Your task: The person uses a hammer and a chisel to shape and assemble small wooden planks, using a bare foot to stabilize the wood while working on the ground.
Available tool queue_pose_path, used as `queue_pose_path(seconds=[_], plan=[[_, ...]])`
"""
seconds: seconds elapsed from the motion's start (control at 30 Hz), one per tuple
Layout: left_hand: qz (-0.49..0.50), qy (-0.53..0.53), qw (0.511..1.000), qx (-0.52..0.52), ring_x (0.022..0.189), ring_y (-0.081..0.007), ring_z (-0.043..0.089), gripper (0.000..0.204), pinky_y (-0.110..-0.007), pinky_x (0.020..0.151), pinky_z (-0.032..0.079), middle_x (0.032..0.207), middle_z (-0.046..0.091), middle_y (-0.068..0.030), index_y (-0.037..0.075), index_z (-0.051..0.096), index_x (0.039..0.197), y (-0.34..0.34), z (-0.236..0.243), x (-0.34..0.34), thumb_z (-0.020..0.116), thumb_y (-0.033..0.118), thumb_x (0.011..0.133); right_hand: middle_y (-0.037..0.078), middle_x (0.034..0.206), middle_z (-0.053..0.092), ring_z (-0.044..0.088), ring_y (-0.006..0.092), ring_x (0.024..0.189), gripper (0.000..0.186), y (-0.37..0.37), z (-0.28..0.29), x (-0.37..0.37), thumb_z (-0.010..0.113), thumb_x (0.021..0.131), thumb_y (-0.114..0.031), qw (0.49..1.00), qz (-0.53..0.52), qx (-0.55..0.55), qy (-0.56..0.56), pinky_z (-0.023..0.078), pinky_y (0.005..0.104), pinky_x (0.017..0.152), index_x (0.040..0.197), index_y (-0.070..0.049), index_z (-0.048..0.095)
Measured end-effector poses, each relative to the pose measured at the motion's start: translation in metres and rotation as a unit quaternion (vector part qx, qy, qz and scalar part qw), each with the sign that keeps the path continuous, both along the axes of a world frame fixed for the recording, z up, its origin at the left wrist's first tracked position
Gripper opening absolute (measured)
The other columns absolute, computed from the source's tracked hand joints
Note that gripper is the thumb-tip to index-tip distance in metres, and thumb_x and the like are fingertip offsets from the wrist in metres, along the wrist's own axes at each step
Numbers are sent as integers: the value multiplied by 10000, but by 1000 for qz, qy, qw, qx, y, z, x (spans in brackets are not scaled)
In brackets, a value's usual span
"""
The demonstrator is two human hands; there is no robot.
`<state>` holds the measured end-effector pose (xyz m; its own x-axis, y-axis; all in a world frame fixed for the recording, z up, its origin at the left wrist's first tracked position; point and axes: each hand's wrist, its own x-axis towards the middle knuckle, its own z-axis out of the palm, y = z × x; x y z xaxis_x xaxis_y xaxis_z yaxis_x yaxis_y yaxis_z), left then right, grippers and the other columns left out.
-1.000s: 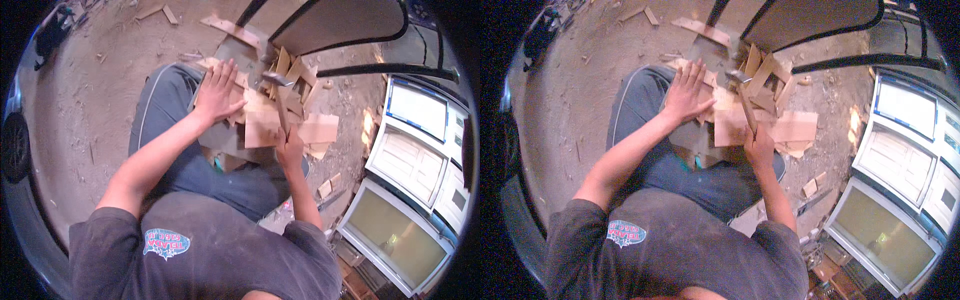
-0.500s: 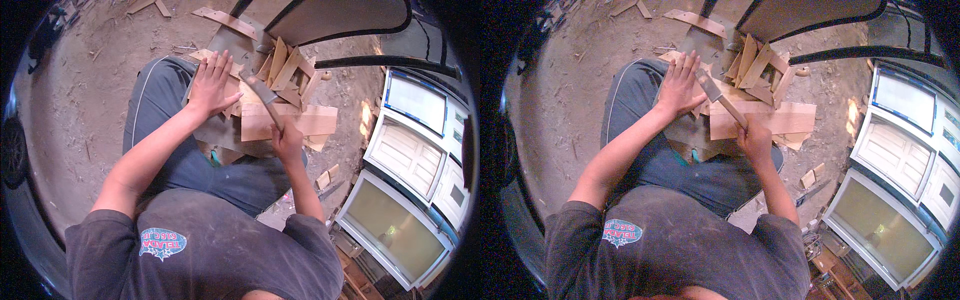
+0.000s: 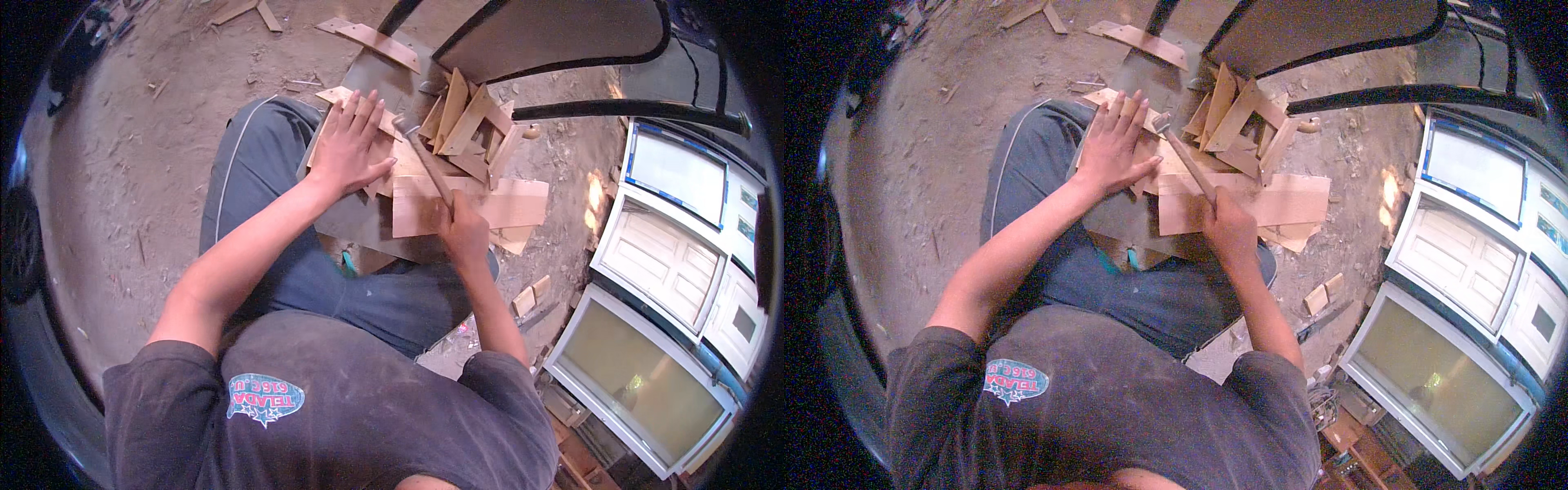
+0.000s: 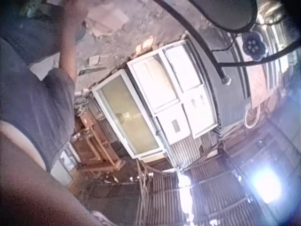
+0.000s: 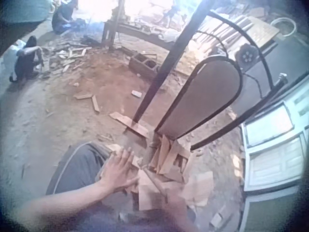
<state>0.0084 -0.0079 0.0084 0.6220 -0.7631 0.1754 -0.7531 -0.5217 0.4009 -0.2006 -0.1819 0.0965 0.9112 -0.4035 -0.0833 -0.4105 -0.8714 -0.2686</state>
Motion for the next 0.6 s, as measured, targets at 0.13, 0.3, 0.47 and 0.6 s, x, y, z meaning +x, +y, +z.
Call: queue_pose_path(seconds=[0.13,0.3,0.47,0.6], plan=[[9,-5,1000,10,1607,-358,190,1024,-516,1309,126,1733,239,-146,44,291,1651,1,0,1,619,644,890,214,753,656,683,435,677,179,13,21,0,698,969,-208,990,-38,91,-100,533,496,599,1064,-66,640],[10,13,1000,13,1624,-349,139,1090,-523,1314,98,1746,200,-142,32,219,1670,0,0,-3,637,650,874,209,696,632,664,425,630,210,4,-3,0,674,1018,-254,999,23,-25,-27,506,475,570,1012,-51,619],[29,-1,999,-16,1632,-327,112,1133,-506,1319,67,1751,178,-152,-6,177,1669,2,-9,-4,639,655,872,215,766,661,682,447,696,205,23,30,0,690,945,-195,991,-57,106,-50,542,528,623,1086,-57,634],[32,20,999,-11,1638,-318,91,1190,-509,1319,71,1756,155,-171,-21,143,1670,-1,-8,-5,644,693,860,250,707,622,651,481,666,241,10,-3,-4,679,1016,-259,994,10,43,-97,494,510,583,970,-31,613]])
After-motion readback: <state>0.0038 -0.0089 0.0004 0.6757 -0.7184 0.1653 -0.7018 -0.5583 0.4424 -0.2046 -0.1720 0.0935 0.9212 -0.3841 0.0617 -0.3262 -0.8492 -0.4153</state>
